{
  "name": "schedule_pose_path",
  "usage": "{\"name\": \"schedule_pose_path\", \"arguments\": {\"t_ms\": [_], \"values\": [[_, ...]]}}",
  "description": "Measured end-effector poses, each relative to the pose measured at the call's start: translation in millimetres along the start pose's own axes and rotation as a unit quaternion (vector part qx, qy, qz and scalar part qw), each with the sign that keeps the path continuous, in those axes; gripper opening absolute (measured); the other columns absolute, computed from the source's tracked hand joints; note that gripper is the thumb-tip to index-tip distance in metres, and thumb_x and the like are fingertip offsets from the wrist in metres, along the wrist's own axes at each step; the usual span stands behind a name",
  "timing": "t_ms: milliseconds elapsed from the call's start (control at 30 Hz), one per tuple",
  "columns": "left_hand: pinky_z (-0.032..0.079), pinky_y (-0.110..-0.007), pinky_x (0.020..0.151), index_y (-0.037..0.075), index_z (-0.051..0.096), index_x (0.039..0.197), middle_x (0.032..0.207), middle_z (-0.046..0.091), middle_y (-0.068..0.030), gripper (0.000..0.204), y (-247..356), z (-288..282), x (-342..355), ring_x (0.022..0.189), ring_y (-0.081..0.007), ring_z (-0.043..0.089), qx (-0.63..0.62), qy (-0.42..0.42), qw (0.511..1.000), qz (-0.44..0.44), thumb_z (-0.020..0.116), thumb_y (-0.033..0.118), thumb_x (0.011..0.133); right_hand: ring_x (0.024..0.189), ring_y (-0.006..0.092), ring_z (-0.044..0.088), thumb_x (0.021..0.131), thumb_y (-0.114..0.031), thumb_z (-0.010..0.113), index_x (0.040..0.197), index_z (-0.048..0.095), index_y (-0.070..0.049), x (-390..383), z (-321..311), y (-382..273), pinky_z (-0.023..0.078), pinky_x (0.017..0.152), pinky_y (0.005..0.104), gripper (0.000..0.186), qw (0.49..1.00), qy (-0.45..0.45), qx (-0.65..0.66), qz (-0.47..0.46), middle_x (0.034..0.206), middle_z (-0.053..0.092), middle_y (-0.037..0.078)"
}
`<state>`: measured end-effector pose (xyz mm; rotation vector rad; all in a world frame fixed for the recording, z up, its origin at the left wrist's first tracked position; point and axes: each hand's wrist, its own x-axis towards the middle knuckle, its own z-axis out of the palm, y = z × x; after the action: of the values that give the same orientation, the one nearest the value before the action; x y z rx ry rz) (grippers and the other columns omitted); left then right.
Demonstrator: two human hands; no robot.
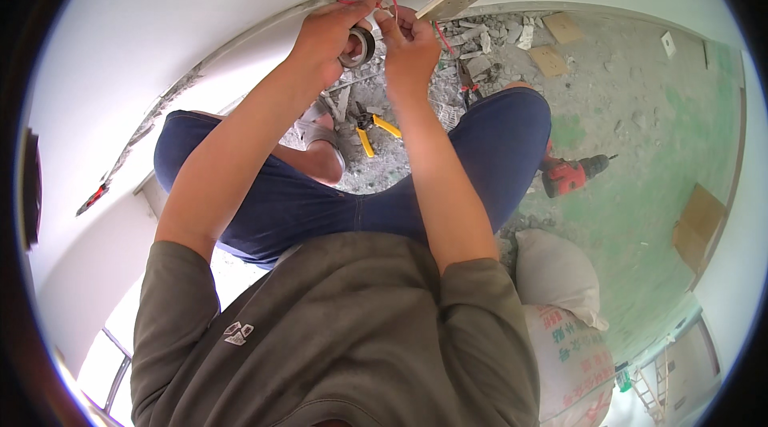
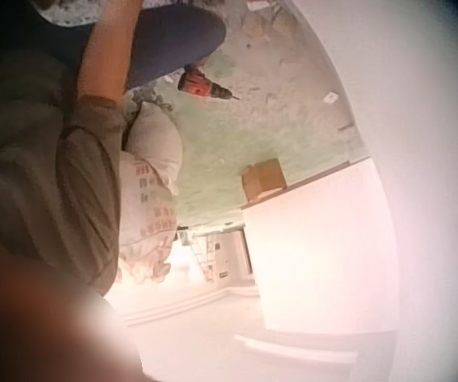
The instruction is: Stripping and insulating electrical wires for a wall outlet installation in a renovation setting.
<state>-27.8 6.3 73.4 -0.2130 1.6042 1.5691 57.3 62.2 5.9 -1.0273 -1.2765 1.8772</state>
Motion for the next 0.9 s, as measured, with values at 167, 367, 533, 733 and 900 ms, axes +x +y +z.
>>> {"name": "schedule_pose_path", "arguments": {"t_ms": [167,367,533,733,900], "values": [[0.038,-0.026,0.045,0.001,0.065,0.085,0.071,0.058,-0.0046,0.02,-1,5,-2,0.053,-0.0119,0.047,-0.01,-0.01,1.0,0.007,0.072,0.02,0.084,0.067,0.0129,0.057,0.076,-0.007,0.075,0.1,0.065,-0.003,-3,3,15,0.047,0.062,0.0256,0.026,0.976,0.091,-0.126,-0.154,0.083,0.058,0.004],[0.037,-0.026,0.045,0.002,0.065,0.085,0.071,0.058,-0.004,0.017,0,2,-3,0.053,-0.0117,0.047,-0.012,-0.023,1.0,0.007,0.071,0.019,0.085,0.069,0.0157,0.06,0.077,-0.006,0.074,0.096,0.067,-0.004,-5,9,7,0.049,0.065,0.0275,0.021,0.968,0.092,-0.132,-0.192,0.082,0.061,0.006],[0.036,-0.026,0.044,0.003,0.066,0.085,0.07,0.057,-0.0031,0.015,0,5,-2,0.053,-0.0113,0.046,-0.006,-0.012,1.0,-0.004,0.069,0.017,0.086,0.074,0.0168,0.063,0.081,-0.009,0.071,0.093,0.07,-0.003,-3,10,7,0.049,0.068,0.0275,0.013,0.973,0.1,-0.135,-0.156,0.081,0.067,0.009],[0.035,-0.026,0.043,0.002,0.066,0.084,0.07,0.058,-0.0037,0.014,4,4,-3,0.051,-0.0111,0.046,0.005,-0.006,1.0,-0.004,0.068,0.016,0.086,0.076,0.0155,0.065,0.086,-0.01,0.066,0.099,0.069,0.004,-1,5,-18,0.05,0.069,0.0262,0.019,0.997,0.033,-0.07,0.004,0.087,0.07,0.01],[0.037,-0.025,0.045,0.004,0.067,0.09,0.073,0.059,-0.0038,0.015,3,5,-2,0.054,-0.011,0.049,0.033,-0.005,0.999,-0.009,0.068,0.019,0.086,0.075,0.0143,0.065,0.09,-0.009,0.061,0.102,0.066,0.007,9,-8,-26,0.053,0.069,0.0244,0.02,0.985,-0.069,0.09,0.131,0.087,0.069,0.011]]}}
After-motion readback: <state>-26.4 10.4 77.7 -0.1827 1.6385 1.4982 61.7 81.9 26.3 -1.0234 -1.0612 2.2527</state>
